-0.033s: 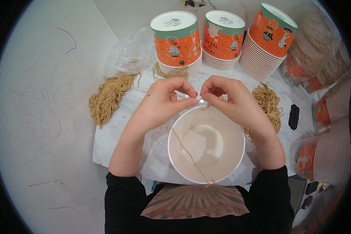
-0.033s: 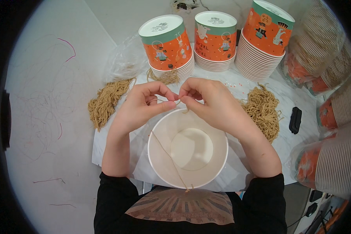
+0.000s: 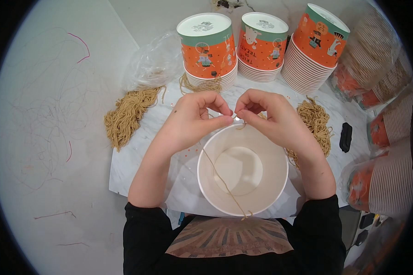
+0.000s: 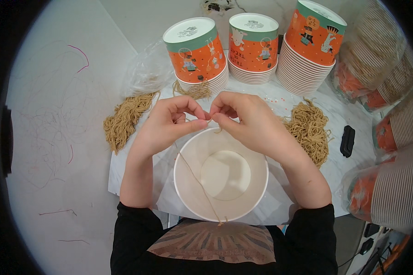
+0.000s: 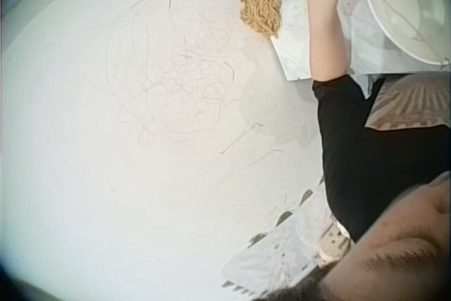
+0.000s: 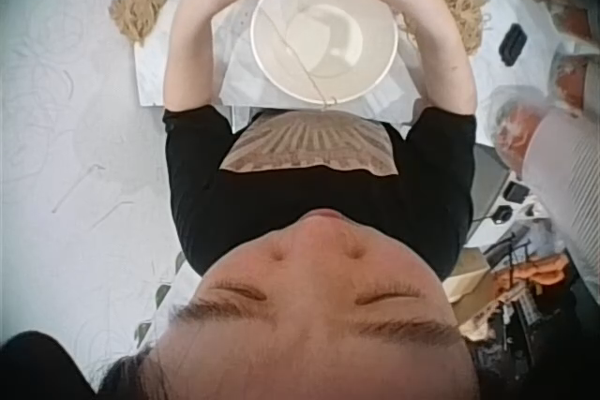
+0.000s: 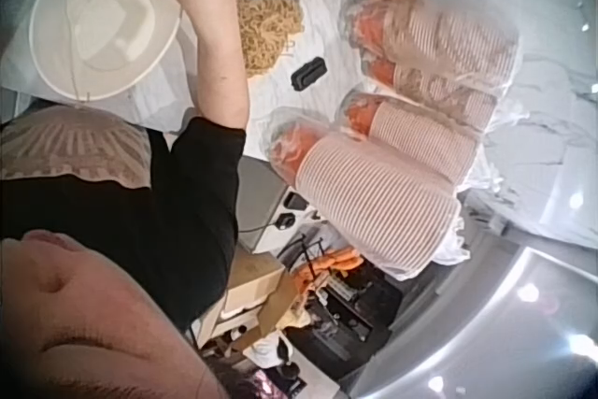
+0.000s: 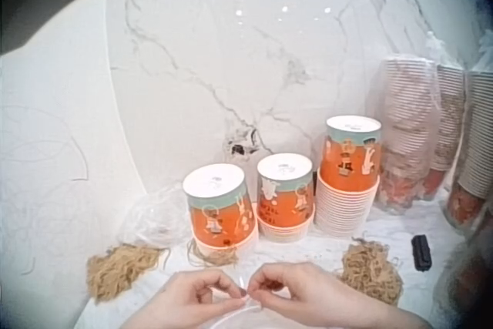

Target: Threading and tying string handles onto paper buckets.

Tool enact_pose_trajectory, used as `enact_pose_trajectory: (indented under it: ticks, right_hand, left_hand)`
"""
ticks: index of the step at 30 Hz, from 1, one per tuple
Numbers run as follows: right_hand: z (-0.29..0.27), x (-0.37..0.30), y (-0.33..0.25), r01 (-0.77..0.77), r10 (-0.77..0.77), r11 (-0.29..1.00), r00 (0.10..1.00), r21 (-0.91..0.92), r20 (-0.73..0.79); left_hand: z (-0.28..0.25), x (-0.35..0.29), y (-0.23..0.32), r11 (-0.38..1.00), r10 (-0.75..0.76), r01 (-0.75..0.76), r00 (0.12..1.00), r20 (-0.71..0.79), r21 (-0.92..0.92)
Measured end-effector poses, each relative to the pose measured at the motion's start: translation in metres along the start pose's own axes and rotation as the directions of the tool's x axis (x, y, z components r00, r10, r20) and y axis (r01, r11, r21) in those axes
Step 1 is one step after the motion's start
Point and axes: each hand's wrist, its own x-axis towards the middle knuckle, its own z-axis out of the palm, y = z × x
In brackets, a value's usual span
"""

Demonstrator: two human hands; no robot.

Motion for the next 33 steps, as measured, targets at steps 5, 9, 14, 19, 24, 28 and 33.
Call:
enact_pose_trajectory:
  ticks: [5, 9, 14, 19, 24, 28, 33]
  right_hand:
    - [0.003, 0.000, 0.004, 0.024, -0.025, 0.999, 0.999, 0.039, 0.028]
    - [0.002, 0.001, 0.000, 0.000, 0.000, 1.000, 1.000, 0.014, 0.005]
    - [0.004, 0.000, 0.002, 0.001, -0.001, 1.000, 1.000, 0.027, -0.006]
    - [0.008, 0.000, -0.001, 0.059, -0.063, 0.996, 0.996, -0.068, -0.061]
    - [0.009, -0.002, 0.000, 0.077, -0.087, 0.989, 0.993, -0.124, -0.079]
    - [0.011, -0.003, 0.001, 0.101, -0.106, 0.991, 0.992, -0.083, -0.061]
    - [0.013, -0.002, -0.001, 0.100, -0.105, 0.991, 0.993, -0.094, -0.052]
  left_hand:
    - [-0.001, 0.002, -0.003, 0.999, -0.021, 0.023, 0.999, 0.030, -0.047]
    - [-0.012, -0.003, 0.002, 0.986, 0.000, -0.007, 0.999, 0.040, 0.165]
    - [-0.018, -0.005, 0.000, 0.983, 0.046, -0.061, 0.995, 0.087, 0.173]
    - [-0.014, -0.010, 0.002, 0.951, 0.091, -0.103, 0.994, 0.057, 0.290]
    - [-0.010, -0.011, 0.004, 0.952, 0.145, -0.138, 0.989, -0.007, 0.273]
    - [-0.008, -0.007, 0.004, 0.997, 0.012, -0.015, 0.999, 0.032, 0.076]
    - [-0.005, -0.004, 0.005, 1.000, -0.027, 0.027, 0.999, 0.031, -0.006]
